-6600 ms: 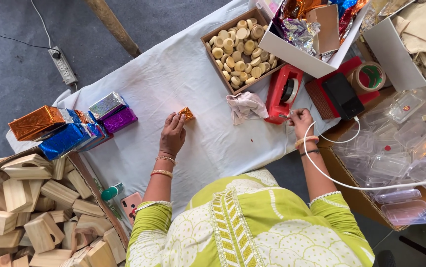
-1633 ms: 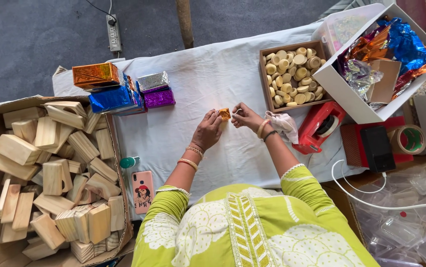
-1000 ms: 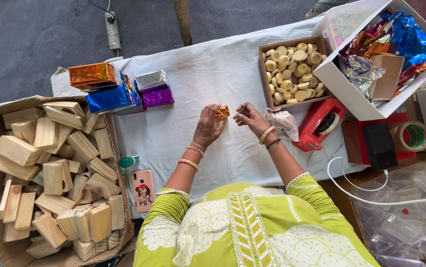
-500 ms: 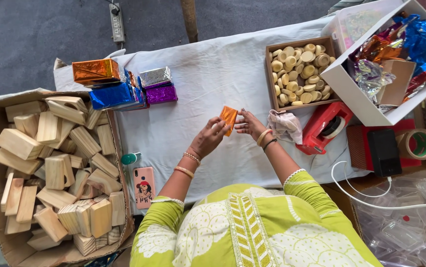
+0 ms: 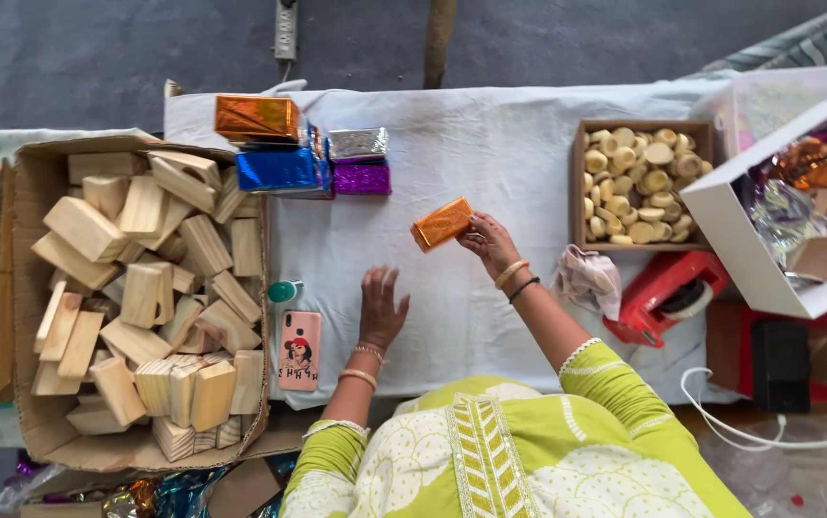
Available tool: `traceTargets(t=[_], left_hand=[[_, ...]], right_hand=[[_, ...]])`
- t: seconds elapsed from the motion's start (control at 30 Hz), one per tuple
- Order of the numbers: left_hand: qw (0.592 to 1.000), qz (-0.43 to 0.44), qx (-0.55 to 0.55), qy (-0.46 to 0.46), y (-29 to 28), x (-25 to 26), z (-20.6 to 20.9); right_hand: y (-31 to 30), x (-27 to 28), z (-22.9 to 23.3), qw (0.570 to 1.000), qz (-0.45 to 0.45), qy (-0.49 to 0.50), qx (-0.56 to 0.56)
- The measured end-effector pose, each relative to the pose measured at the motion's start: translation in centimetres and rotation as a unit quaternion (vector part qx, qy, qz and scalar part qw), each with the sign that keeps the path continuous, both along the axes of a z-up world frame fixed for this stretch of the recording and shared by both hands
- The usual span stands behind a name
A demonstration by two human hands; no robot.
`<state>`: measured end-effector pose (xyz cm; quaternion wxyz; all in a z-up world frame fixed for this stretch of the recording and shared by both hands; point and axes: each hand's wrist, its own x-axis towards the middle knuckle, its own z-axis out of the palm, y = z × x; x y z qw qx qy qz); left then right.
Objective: Wrapping wooden blocks in foil and paper packaging.
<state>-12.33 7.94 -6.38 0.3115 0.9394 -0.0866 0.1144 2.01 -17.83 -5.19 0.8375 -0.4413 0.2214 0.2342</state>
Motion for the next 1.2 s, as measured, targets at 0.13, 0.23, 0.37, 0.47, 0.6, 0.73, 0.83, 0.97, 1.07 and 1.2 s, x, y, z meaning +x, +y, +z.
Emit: traceTargets(t=[0.13,0.23,0.37,0.47,0.6,0.73,0.83,0.97,1.07,1.2], left_hand=[[0.994,-0.01,0.099,0.045,0.8,-2.7,-2.5],[0.991,-0.035,0.123,0.038,0.6,-2.9,-1.9],[0.993,-0.033,0.104,0.054,0.6,-2.8,-1.6],[0.992,-0.035,0.113,0.053,0.6,-3.0,-1.7],[0.989,-0.04,0.126,0.059,0.7,-3.0,-1.7],[0.989,-0.039,0.131,0.06,0.6,-3.0,-1.6],[0.988,-0.042,0.139,0.06,0.6,-3.1,-1.7],[0.987,-0.042,0.14,0.061,0.6,-3.1,-1.7],[0.987,-0.044,0.139,0.064,0.6,-3.2,-1.6],[0.987,-0.046,0.14,0.065,0.6,-3.3,-1.8]], right_hand=[[6.0,3.1,-1.2,1.0,-0.015,-0.027,0.006],[9.8,4.6,-4.1,0.997,-0.05,-0.053,0.025],[14.0,6.0,-5.4,0.993,-0.088,-0.069,0.045],[16.2,6.6,-5.8,0.993,-0.089,-0.068,0.039],[18.3,7.1,-8.2,0.99,-0.12,-0.073,-0.001],[19.8,7.3,-7.2,0.991,-0.121,-0.062,-0.016],[20.2,7.5,-6.2,0.988,-0.124,-0.048,-0.081],[19.4,7.9,-4.8,0.987,-0.068,-0.05,-0.137],[18.3,8.0,-5.0,0.989,-0.027,-0.039,-0.138],[16.2,7.3,-5.8,0.993,-0.015,-0.026,-0.115]])
